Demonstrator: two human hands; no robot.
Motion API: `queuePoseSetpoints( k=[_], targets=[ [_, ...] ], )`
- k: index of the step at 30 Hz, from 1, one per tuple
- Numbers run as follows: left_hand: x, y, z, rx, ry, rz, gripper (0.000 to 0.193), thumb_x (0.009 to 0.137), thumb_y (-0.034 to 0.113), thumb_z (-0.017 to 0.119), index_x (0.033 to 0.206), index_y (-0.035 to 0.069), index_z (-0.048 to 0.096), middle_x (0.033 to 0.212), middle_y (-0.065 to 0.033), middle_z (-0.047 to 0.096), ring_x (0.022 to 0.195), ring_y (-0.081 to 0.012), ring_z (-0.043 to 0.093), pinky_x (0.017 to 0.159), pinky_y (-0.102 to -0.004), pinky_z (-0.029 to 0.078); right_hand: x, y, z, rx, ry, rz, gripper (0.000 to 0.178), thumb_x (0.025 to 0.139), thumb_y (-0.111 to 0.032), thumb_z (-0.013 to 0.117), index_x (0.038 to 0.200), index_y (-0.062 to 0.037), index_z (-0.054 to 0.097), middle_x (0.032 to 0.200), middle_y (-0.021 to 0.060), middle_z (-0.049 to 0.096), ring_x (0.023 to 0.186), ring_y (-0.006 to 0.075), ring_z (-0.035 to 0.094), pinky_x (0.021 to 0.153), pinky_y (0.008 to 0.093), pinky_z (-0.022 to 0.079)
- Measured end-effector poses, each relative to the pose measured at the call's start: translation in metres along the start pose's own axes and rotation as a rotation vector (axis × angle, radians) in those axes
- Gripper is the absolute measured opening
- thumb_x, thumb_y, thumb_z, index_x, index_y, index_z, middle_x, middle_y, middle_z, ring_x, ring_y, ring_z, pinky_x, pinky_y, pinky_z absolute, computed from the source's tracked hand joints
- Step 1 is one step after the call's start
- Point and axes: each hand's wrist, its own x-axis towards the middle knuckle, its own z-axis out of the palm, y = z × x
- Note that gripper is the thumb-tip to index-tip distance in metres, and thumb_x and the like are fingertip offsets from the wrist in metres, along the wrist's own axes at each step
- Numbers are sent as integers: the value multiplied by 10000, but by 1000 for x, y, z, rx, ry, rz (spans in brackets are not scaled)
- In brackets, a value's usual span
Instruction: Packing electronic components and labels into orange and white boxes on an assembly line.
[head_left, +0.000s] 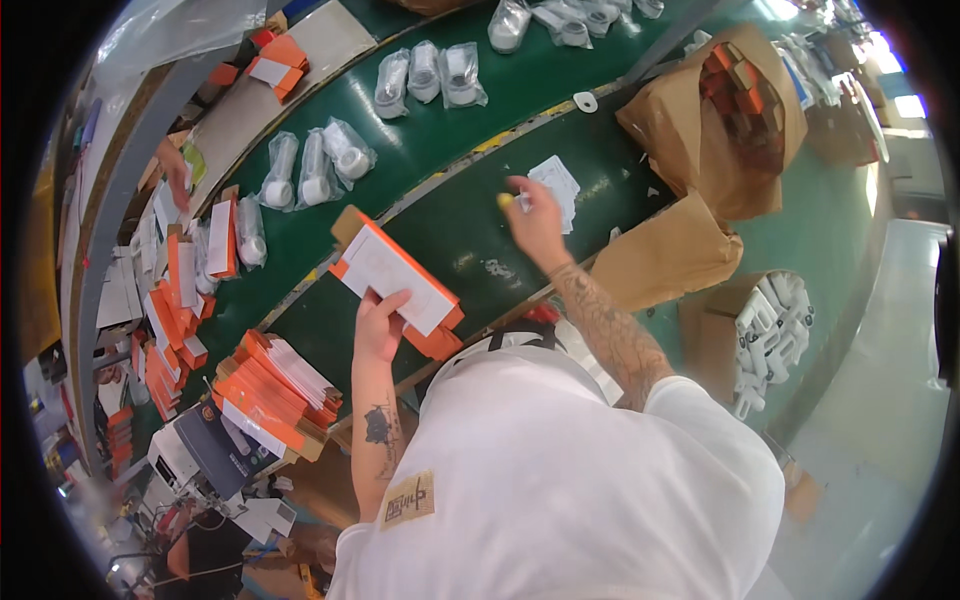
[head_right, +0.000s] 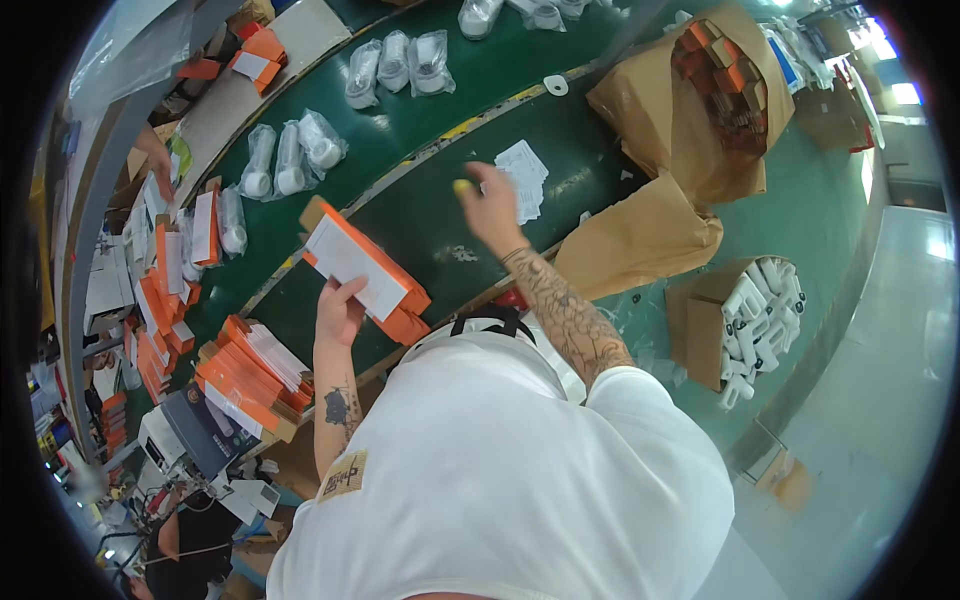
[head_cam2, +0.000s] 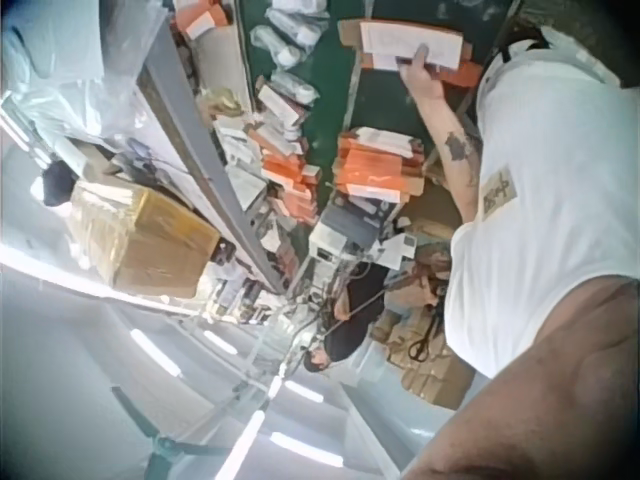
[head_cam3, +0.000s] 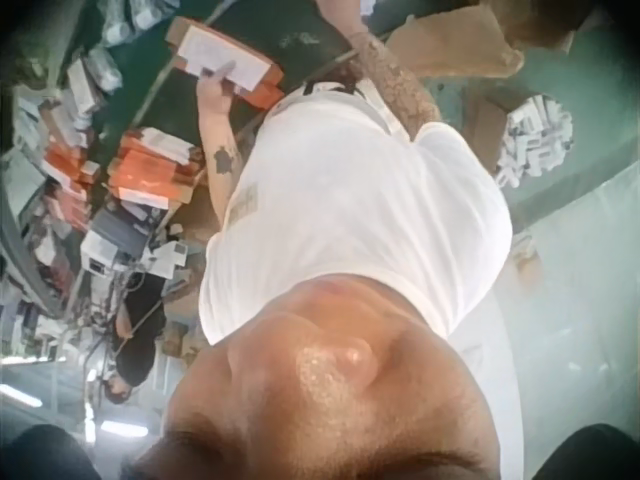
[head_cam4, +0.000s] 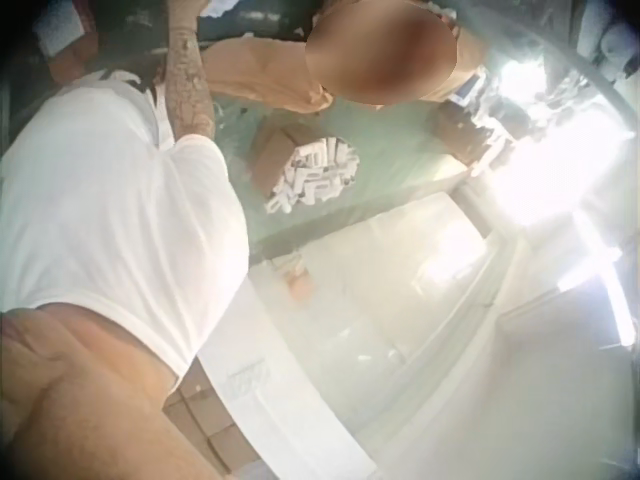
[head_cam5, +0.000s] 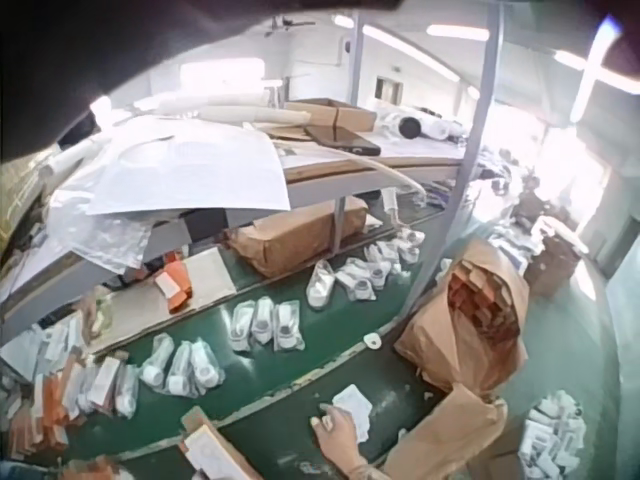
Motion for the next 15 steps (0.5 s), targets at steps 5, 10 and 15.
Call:
queuePoseSetpoints(
  k=[5,10,15],
  targets=[
    [3,-23,-20,486,62,215,825,680,-104,706,1399,22,322,1260,-106,529,1150,-257,550,992,-384,459,-13,126,-21,-715,19,-52,311,761,-141,659,1071,-134,684,1292,98,549,1210,332,426,937,510,365],
    [16,-45,-19,592,136,197,955,650,-79,730,1452,14,218,1277,-148,505,1138,-270,555,979,-381,460,5,121,-26,-676,55,-84,200,755,-132,636,903,-185,759,1276,34,565,1202,309,426,925,511,345],
    [25,-58,-13,940,262,312,947,626,-6,747,1439,17,261,1328,-193,499,1197,-306,532,1006,-363,429,23,-35,-12,201,16,32,177,756,-47,687,931,-52,718,898,94,652,790,250,612,704,352,495]
  ],
)
